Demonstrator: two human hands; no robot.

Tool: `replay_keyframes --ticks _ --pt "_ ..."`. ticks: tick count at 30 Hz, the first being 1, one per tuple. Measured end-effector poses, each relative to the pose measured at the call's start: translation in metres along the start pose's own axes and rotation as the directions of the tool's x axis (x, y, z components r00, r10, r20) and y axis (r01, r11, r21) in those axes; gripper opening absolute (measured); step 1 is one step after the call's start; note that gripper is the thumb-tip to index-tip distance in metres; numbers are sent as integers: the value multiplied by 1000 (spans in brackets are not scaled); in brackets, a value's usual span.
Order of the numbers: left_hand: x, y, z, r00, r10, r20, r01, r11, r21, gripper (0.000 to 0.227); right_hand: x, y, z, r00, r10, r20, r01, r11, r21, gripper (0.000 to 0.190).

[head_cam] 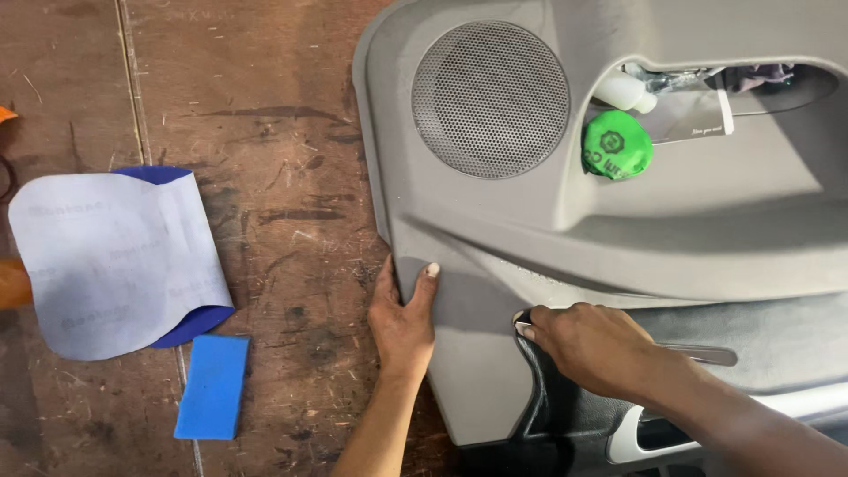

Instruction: The person uses a small flat tool to press the edges of black leather material into the recessed grooves of a gray plastic car door panel.

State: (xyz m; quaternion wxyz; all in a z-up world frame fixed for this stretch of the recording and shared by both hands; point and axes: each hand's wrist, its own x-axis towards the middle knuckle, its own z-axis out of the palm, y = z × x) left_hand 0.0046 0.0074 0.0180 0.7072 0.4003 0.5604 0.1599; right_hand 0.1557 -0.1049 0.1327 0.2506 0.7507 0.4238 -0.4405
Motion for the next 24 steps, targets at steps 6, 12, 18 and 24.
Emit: replay_keyframes --ticks 6,12,18,24 --pt "-1 -9 -1 999 32 -6 -31 999 28 65 -34 49 11 991 122 -49 -120 992 49 38" --pt "10 -25 -2 995 87 -58 -81 993 87 78 1 16 56 967 193 -165 -75 837 542 42" --pt "11 -30 -1 991 132 -30 -133 991 1 79 6 2 46 967 236 -100 -157 854 496 48" --pt "5 -23 -2 991 136 -4 -137 990 -32 71 8 -9 40 954 273 -123 -189 867 460 46"
